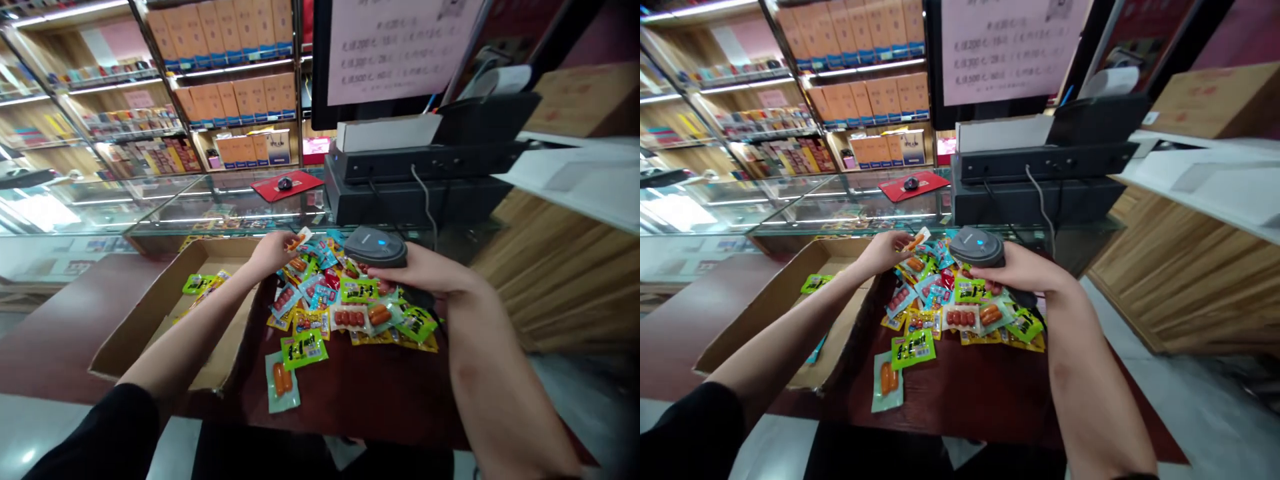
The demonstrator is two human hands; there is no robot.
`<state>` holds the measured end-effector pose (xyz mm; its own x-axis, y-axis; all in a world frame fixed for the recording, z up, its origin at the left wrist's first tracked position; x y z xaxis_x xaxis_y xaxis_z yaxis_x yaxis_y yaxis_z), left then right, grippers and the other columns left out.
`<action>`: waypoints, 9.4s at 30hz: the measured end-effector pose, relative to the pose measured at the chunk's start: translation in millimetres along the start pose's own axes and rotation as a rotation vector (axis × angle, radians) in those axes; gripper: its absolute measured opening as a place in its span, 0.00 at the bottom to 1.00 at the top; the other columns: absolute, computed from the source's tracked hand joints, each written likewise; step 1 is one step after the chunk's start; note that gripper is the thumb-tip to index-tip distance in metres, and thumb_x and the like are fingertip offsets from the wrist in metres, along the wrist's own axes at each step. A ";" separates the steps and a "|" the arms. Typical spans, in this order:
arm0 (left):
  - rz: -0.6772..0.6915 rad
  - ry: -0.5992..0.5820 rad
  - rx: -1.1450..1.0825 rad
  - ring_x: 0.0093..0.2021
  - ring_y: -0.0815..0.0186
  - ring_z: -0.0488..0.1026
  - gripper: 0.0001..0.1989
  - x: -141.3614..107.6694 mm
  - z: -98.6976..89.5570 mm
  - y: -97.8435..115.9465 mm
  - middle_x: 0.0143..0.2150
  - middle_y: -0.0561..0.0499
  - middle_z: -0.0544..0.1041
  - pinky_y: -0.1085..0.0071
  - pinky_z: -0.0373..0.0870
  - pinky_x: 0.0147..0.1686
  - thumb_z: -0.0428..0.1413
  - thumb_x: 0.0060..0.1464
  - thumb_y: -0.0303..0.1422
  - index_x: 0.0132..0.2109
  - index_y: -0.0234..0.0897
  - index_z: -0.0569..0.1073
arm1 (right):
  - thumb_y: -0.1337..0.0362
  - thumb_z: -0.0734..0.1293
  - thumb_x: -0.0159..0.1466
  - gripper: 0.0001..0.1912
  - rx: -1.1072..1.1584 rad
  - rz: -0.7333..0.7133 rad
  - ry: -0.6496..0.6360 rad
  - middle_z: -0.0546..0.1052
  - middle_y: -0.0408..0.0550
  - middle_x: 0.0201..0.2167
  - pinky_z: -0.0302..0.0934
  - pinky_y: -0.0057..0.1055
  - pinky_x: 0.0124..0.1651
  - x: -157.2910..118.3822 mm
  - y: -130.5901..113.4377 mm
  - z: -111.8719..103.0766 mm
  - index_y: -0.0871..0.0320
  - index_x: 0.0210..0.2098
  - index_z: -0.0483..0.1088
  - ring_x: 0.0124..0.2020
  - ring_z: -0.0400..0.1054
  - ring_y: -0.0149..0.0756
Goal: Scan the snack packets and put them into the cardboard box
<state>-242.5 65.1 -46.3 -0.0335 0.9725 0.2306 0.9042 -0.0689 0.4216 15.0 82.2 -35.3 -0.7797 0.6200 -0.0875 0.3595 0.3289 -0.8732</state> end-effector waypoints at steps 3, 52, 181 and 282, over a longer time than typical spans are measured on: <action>0.151 0.037 0.259 0.47 0.57 0.72 0.20 16.7 19.0 23.5 0.46 0.44 0.76 0.65 0.67 0.46 0.59 0.50 0.33 0.51 0.38 0.75 | 0.49 0.70 0.57 0.25 0.014 0.003 0.011 0.75 0.44 0.25 0.67 0.33 0.29 -1.8 2.3 -4.6 0.56 0.48 0.72 0.24 0.68 0.34; -0.504 0.002 -1.061 0.26 0.68 0.75 0.24 -48.1 12.2 -64.8 0.26 0.52 0.76 0.69 0.77 0.28 0.73 0.29 0.33 0.30 0.32 0.67 | 0.58 0.70 0.55 0.11 0.013 0.040 0.130 0.73 0.45 0.18 0.63 0.33 0.25 58.3 11.7 100.9 0.59 0.34 0.75 0.19 0.68 0.36; 0.274 -0.608 0.150 0.36 0.56 0.75 0.19 -123.2 75.4 37.8 0.31 0.45 0.78 0.70 0.64 0.31 0.68 0.28 0.42 0.30 0.38 0.76 | 0.54 0.70 0.56 0.13 0.300 0.190 0.552 0.69 0.41 0.14 0.58 0.28 0.18 -70.9 -3.9 161.2 0.56 0.22 0.68 0.14 0.62 0.31; 0.006 -0.120 -0.572 0.27 0.62 0.72 0.07 -69.9 9.0 -16.3 0.17 0.52 0.70 0.72 0.67 0.31 0.64 0.33 0.28 0.18 0.38 0.72 | 0.59 0.69 0.54 0.07 0.006 0.093 0.609 0.71 0.40 0.13 0.61 0.28 0.21 -15.4 -22.6 116.2 0.56 0.30 0.73 0.16 0.66 0.33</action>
<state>-251.1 0.3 -77.1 0.0495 0.9878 0.1479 0.5296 -0.1515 0.8346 -40.7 -17.6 -69.9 -0.3116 0.9421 0.1242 0.4082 0.2507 -0.8778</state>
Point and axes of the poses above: each hand's wrist, its own x-axis towards the middle knuckle, its own z-axis out of the palm, y = z × x, the point moved 7 cm from there along x, towards the middle knuckle
